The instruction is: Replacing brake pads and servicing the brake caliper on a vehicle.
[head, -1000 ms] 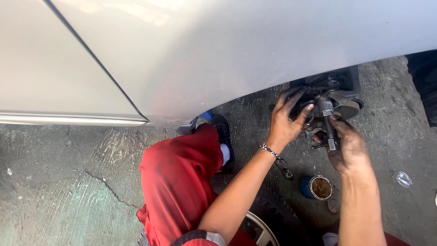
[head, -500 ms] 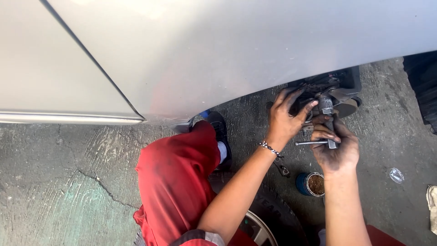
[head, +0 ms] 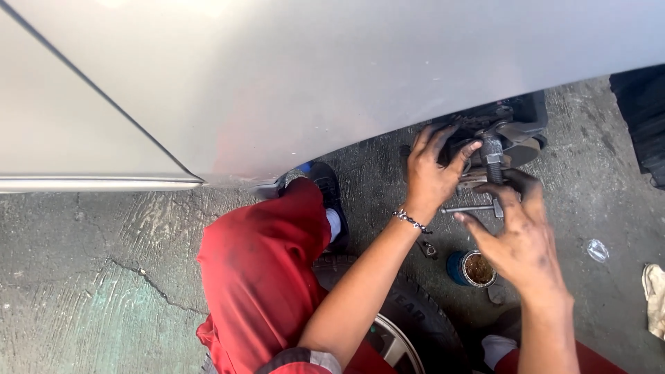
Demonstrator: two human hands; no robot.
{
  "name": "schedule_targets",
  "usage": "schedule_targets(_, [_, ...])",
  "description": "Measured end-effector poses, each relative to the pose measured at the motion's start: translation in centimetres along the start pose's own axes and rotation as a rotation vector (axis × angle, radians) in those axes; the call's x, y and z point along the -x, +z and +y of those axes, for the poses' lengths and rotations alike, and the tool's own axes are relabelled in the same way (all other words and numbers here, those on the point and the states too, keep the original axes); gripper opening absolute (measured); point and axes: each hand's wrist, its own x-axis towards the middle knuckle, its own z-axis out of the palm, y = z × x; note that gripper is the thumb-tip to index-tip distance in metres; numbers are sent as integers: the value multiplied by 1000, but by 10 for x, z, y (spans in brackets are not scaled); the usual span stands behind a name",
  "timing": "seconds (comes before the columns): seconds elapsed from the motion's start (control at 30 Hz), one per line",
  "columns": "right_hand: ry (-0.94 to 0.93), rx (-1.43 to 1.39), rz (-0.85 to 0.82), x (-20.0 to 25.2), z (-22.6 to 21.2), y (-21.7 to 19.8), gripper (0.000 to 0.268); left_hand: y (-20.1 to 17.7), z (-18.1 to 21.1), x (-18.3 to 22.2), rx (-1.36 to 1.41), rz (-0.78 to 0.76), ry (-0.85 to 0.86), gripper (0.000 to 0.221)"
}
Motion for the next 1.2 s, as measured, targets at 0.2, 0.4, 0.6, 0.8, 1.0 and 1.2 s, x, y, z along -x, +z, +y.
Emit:
schedule_targets(0.2, [-138, 556, 256, 6, 9, 11, 38, -4, 3, -2, -1, 17, 42, 44])
schedule_targets(0.4, [491, -587, 466, -8, 8, 16, 46, -5, 3, -4, 28, 35, 60, 34])
schedule_targets(0.6, [487, -1189, 243, 3, 47, 7, 44, -3, -4, -2, 43, -10, 48, 37])
schedule_targets(0.8, [538, -59, 165, 17, 35, -8, 57, -1, -3, 0, 46, -15, 48, 39])
schedule_targets(1.0, [-209, 515, 451, 3, -10, 5, 52, -5, -2, -1, 54, -1, 51, 38])
schedule_targets(1.2, [-3, 274, 371, -3, 34, 37, 41, -5, -6, -2, 90, 8, 62, 30])
